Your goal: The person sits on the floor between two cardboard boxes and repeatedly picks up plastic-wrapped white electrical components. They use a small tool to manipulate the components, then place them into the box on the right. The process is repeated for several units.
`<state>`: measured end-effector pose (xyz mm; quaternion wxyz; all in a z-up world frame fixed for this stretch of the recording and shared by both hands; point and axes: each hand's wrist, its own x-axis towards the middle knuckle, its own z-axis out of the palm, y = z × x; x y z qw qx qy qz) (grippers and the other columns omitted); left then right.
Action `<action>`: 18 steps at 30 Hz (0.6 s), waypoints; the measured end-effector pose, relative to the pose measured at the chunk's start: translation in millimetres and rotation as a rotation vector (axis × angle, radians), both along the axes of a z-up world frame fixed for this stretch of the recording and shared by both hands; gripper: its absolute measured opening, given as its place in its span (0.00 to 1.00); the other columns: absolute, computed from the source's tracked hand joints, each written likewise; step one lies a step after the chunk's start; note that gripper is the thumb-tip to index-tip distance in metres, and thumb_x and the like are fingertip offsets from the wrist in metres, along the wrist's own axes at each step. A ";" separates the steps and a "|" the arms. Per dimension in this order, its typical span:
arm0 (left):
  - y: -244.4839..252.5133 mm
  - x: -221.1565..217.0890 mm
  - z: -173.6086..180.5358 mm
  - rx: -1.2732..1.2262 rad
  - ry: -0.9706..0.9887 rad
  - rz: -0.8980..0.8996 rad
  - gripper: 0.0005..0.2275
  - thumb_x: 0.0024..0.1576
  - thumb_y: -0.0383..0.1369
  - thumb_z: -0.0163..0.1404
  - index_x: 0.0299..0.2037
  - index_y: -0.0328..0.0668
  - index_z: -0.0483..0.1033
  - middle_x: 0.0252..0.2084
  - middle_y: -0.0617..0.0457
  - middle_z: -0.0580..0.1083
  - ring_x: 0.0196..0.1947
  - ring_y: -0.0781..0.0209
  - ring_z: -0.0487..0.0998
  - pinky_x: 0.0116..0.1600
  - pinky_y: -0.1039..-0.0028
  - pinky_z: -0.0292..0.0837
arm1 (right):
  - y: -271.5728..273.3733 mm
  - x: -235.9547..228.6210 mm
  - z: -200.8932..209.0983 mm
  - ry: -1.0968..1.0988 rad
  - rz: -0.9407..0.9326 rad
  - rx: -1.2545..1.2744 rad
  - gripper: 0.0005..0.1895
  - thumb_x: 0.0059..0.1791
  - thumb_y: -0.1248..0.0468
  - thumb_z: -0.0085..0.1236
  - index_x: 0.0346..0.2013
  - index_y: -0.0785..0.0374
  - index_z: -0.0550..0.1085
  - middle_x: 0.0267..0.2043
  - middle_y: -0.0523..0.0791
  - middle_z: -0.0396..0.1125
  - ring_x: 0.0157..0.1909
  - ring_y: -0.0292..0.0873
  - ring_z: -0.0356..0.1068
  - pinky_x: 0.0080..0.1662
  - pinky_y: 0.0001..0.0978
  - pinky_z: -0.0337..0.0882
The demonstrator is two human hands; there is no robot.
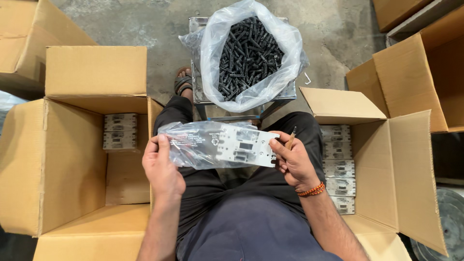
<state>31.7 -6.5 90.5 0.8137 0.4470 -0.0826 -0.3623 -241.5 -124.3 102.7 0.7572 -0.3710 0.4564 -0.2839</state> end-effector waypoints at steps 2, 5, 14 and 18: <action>2.8 5.1 6.0 0.044 0.139 -0.096 0.04 0.66 0.27 0.51 0.46 0.35 0.75 0.41 0.49 0.80 0.36 0.65 0.81 0.42 0.75 0.78 | 0.2 1.6 -0.9 -0.049 -0.007 0.010 0.16 0.52 0.60 0.60 0.50 0.66 0.75 0.21 0.34 0.62 0.14 0.24 0.51 0.17 0.18 0.51; 7.2 3.4 10.5 0.070 0.258 -0.240 0.10 0.56 0.19 0.54 0.47 0.39 0.77 0.43 0.50 0.80 0.39 0.65 0.82 0.44 0.76 0.78 | 4.8 5.3 -2.7 -0.050 0.007 0.053 0.16 0.51 0.58 0.59 0.50 0.64 0.75 0.22 0.33 0.63 0.14 0.23 0.51 0.16 0.17 0.51; 16.2 18.3 -5.0 0.128 -0.341 0.127 0.19 0.53 0.09 0.41 0.53 0.28 0.76 0.48 0.45 0.79 0.44 0.60 0.79 0.50 0.76 0.76 | -4.1 -1.4 8.5 -0.102 0.183 -0.077 0.16 0.53 0.61 0.58 0.51 0.68 0.74 0.31 0.37 0.71 0.18 0.22 0.53 0.20 0.15 0.51; 28.5 -1.0 -0.5 0.285 -1.080 -0.271 0.20 0.48 0.12 0.39 0.45 0.31 0.82 0.47 0.45 0.81 0.46 0.58 0.82 0.49 0.73 0.77 | -8.4 9.8 21.6 -0.117 0.354 -0.107 0.16 0.54 0.61 0.59 0.51 0.69 0.75 0.33 0.37 0.70 0.26 0.23 0.60 0.28 0.16 0.58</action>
